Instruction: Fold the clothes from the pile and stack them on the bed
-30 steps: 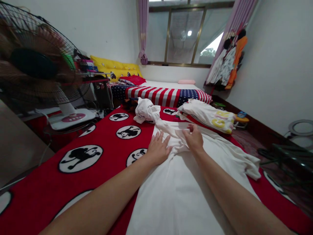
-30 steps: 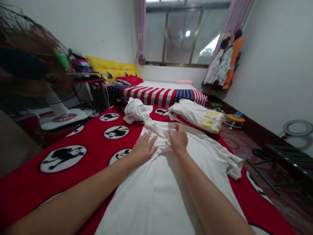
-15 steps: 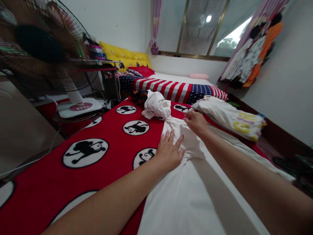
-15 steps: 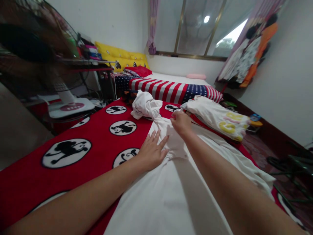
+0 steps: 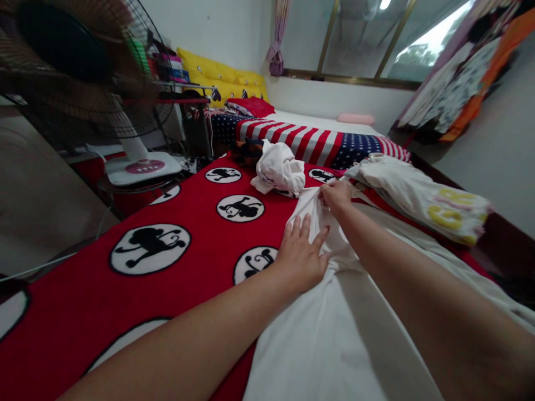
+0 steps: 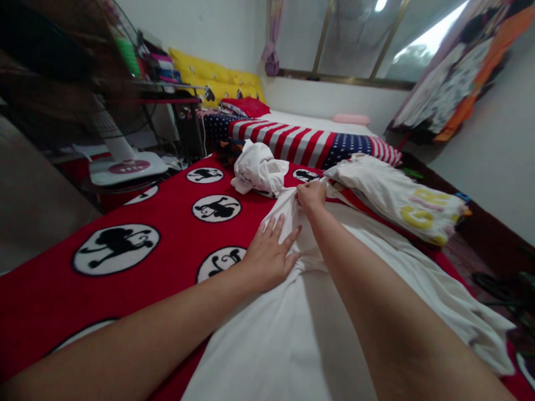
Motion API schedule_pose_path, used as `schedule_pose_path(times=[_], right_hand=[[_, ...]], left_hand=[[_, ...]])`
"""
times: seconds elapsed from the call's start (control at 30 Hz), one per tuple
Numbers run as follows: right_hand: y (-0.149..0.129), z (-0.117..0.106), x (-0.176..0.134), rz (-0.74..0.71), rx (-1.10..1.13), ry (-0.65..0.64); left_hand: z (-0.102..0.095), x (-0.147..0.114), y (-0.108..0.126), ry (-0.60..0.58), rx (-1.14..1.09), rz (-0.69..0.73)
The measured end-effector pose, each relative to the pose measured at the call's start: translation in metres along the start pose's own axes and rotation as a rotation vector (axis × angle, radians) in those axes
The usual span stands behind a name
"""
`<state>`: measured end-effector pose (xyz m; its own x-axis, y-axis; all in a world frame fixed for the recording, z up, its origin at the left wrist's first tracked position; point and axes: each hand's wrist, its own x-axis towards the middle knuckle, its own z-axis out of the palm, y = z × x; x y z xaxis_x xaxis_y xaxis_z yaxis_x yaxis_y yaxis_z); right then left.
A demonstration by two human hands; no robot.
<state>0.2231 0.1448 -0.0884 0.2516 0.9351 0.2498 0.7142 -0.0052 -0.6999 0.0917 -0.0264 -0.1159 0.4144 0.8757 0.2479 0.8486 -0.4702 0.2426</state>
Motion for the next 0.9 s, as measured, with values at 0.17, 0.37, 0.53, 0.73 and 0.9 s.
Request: schedule_pose_path(times=[0.17, 0.37, 0.53, 0.73, 0.9], right_hand=[[-0.008, 0.008, -0.006, -0.054, 0.171, -0.197], [-0.004, -0.052, -0.04, -0.179, 0.179, -0.276], [0.033, -0.107, -0.125, -0.556, -0.176, -0.141], [0.065, -0.132, -0.205, -0.65, -0.255, -0.201], [0.067, -0.15, -0.232, -0.681, -0.281, -0.305]], left_hand=[[0.0, 0.0, 0.0, -0.008, 0.001, -0.044], [-0.001, 0.001, -0.002, -0.035, 0.005, -0.049], [0.001, 0.002, -0.002, -0.034, 0.02, -0.051], [-0.003, 0.001, -0.001, 0.039, 0.041, -0.009], [-0.017, -0.005, 0.006, 0.027, 0.039, 0.149]])
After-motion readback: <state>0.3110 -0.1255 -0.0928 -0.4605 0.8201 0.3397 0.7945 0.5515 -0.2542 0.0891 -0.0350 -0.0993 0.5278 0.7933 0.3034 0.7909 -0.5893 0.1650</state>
